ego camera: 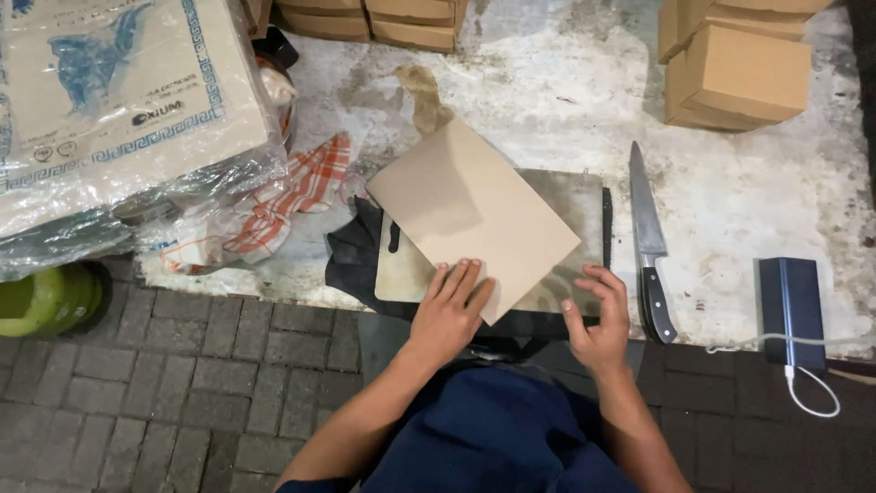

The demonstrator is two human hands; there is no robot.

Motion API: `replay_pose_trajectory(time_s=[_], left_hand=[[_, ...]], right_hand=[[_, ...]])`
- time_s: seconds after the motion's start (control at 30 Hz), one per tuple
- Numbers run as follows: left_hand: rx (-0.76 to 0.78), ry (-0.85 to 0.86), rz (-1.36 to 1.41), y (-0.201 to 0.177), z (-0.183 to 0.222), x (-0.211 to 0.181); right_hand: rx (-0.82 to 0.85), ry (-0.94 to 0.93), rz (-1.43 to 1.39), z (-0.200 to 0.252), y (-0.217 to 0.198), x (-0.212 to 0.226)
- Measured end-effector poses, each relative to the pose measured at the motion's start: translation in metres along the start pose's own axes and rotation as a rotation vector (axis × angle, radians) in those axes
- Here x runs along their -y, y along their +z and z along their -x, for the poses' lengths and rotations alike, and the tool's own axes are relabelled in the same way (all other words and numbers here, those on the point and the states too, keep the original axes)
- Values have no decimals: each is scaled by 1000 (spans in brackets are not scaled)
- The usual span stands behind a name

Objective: Folding paper liners and inserting them into cardboard boxes for food packaging, occasionally using a knife to trim the paper.

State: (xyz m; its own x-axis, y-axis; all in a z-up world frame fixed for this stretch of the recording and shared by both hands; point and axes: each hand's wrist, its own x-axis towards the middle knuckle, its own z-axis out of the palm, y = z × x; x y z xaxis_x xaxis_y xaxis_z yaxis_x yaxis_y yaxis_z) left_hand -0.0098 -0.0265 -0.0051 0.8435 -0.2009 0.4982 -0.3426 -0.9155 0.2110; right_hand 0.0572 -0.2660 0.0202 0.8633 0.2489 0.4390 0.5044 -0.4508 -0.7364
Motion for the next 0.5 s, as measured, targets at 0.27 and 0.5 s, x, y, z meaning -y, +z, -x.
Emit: replay_pose_trajectory(time_s=[0.27, 0.5], left_hand=[[-234, -801, 1060, -1, -8, -35], [7, -1108, 1293, 5, -29, -38]], right_hand=[[-237, -23, -198, 22, 5, -31], [116, -102, 149, 2, 5, 0]])
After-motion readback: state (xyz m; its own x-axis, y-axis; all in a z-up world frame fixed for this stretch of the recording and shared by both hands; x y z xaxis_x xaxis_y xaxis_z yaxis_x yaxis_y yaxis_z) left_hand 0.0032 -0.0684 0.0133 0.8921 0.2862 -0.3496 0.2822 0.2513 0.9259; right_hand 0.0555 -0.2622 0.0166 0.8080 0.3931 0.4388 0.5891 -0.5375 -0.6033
